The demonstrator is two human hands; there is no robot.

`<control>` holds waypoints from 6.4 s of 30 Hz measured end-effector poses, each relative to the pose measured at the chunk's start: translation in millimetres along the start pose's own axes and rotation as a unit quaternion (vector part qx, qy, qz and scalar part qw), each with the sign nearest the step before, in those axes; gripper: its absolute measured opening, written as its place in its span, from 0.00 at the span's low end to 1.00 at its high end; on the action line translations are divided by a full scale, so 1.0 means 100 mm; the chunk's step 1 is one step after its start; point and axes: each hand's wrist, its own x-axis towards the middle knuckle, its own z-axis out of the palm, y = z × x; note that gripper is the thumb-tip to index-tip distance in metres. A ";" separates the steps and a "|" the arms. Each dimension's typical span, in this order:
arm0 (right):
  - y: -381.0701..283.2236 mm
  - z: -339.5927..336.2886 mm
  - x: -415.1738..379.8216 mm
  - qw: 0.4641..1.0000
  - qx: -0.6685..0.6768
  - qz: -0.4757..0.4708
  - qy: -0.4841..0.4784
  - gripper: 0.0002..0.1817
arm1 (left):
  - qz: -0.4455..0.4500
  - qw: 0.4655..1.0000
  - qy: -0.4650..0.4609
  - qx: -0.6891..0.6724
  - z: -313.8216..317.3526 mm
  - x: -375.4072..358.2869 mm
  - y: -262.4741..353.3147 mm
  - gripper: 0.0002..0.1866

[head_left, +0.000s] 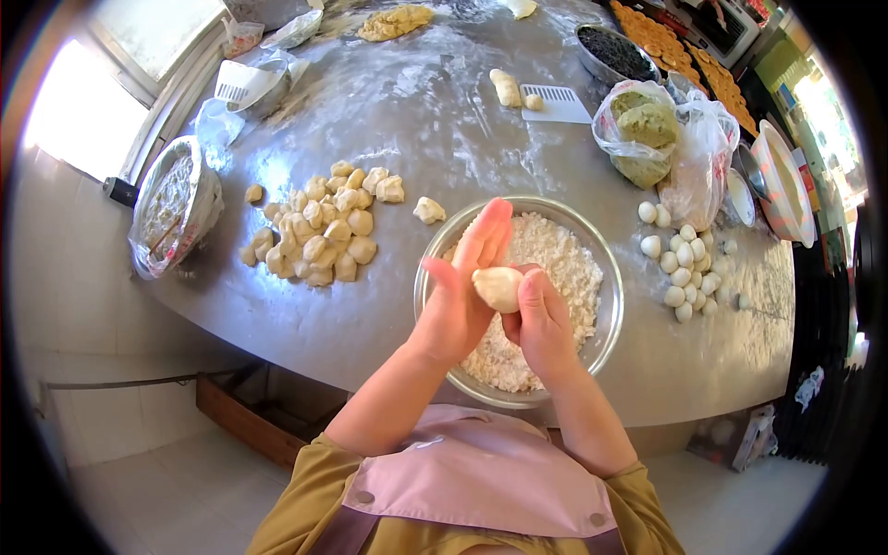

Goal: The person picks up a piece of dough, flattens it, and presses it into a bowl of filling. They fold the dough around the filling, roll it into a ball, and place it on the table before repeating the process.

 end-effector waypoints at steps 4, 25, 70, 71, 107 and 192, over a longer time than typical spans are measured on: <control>0.00 0.08 0.00 0.998 0.004 -0.057 -0.020 0.29 | 0.006 0.970 -0.125 0.208 -0.39 0.04 -0.10 0.32; -0.03 0.08 -0.02 0.999 0.036 0.026 0.007 0.37 | 0.018 0.969 -0.107 0.223 -0.31 0.03 -0.17 0.27; 0.43 -0.79 -0.07 0.947 -0.252 -0.035 0.196 0.11 | 0.292 0.511 0.032 0.808 -1.89 -0.24 -0.03 0.13; 0.37 -0.78 -0.12 0.935 -0.307 -0.032 0.177 0.11 | 0.284 0.498 0.013 0.819 -1.90 -0.25 -0.02 0.14; -0.20 -0.34 0.04 0.960 -0.277 0.017 0.028 0.15 | -0.253 0.956 0.139 0.049 -0.51 -0.10 -0.31 0.15; 0.17 -0.03 -0.07 0.982 0.020 -0.034 0.183 0.22 | 0.247 0.806 -0.167 0.512 -0.21 -0.19 -0.44 0.46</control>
